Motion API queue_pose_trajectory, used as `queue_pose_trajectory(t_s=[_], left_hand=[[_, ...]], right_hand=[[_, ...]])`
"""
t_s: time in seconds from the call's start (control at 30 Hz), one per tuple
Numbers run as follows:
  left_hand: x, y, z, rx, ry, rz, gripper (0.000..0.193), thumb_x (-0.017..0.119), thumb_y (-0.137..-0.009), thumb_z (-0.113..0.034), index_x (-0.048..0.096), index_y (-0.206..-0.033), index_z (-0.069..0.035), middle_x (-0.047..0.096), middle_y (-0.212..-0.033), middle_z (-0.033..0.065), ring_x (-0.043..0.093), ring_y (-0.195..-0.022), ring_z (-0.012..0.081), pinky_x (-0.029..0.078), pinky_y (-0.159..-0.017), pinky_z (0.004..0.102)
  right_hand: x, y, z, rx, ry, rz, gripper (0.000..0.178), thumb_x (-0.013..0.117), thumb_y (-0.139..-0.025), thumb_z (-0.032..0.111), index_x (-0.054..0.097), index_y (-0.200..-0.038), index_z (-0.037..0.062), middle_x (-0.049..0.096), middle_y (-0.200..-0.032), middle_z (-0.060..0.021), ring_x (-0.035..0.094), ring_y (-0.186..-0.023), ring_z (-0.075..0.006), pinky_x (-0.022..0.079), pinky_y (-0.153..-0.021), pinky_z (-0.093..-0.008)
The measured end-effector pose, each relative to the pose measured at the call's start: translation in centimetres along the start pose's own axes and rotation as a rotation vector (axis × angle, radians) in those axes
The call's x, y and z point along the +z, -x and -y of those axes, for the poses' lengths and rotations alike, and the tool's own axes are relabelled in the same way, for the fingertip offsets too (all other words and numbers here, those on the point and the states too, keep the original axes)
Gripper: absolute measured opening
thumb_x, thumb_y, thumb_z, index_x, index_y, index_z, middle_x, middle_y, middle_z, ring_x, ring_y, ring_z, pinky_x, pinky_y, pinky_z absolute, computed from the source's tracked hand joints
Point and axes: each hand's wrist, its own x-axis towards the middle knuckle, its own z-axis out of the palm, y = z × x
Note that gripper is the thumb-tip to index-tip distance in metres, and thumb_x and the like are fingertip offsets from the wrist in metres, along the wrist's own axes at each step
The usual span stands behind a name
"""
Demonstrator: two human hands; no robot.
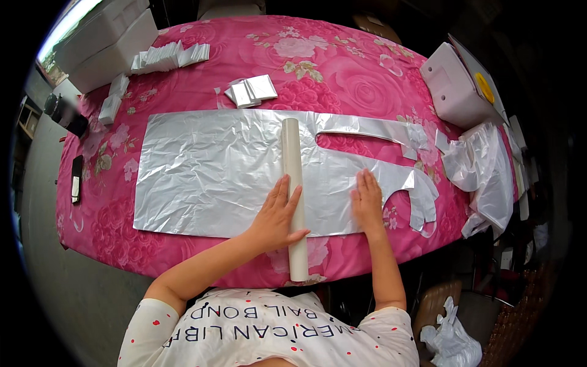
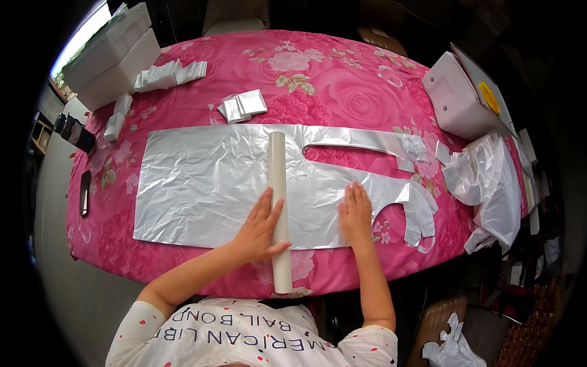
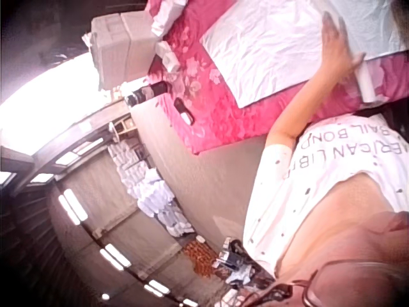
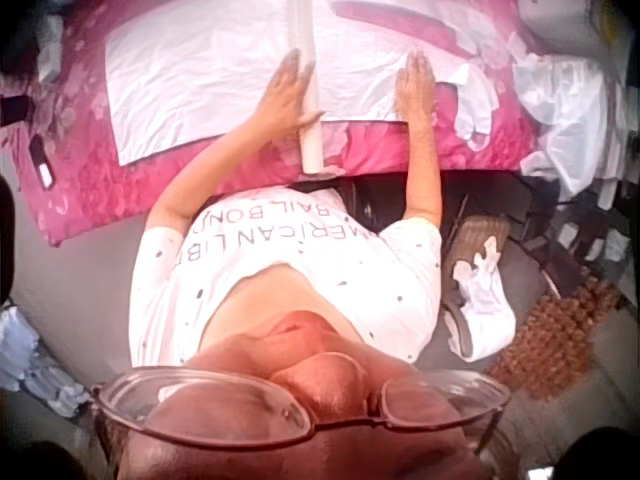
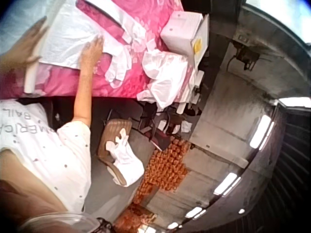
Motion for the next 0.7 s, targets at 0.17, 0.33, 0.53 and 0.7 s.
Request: queue_pose_trajectory(t_s=[0.17,0.33,0.53,0.7], left_hand=[[0.8,-1.6,-1.1,0.028,-0.01,-0.005,0.083,0.063,-0.074,-0.038,0.026,-0.137,0.002,0.007,-0.143,0.0318,0.011,-0.134,0.0454,0.019,-0.108,0.0462],[0.9,-2.1,-1.4,0.034,-0.035,-0.006,0.079,0.063,-0.074,-0.036,0.029,-0.136,0.001,0.008,-0.143,0.0308,0.012,-0.134,0.0447,0.02,-0.108,0.0454],[1.1,-2.1,-1.3,0.014,-0.064,-0.016,0.079,0.063,-0.074,-0.036,0.03,-0.135,0.0,0.009,-0.143,0.0301,0.013,-0.134,0.0441,0.02,-0.108,0.0453],[1.1,-2.0,-1.3,0.014,-0.041,-0.023,0.078,0.062,-0.074,-0.035,0.03,-0.136,0.0,0.009,-0.144,0.0292,0.012,-0.134,0.0432,0.02,-0.108,0.0453]], right_hand=[[-4.4,2.1,-13.8,0.392,0.132,-0.19,0.039,0.041,-0.089,0.014,0.048,-0.123,-0.0062,0.044,-0.13,-0.0243,0.04,-0.123,-0.0356,0.029,-0.105,-0.038],[-5.8,5.6,-18.4,0.516,0.164,-0.272,0.034,0.045,-0.09,0.016,0.057,-0.113,-0.0051,0.05,-0.125,-0.0215,0.046,-0.118,-0.0345,0.034,-0.102,-0.0367],[-5.8,4.8,-14.7,0.419,0.365,-0.341,0.029,0.051,-0.087,0.015,0.062,-0.107,-0.0021,0.054,-0.121,-0.0197,0.051,-0.113,-0.0325,0.039,-0.096,-0.0367],[-5.2,5.5,-15.1,0.397,0.281,-0.352,0.022,0.056,-0.083,0.011,0.064,-0.098,-0.0021,0.06,-0.113,-0.0164,0.056,-0.105,-0.0312,0.043,-0.09,-0.0372]])
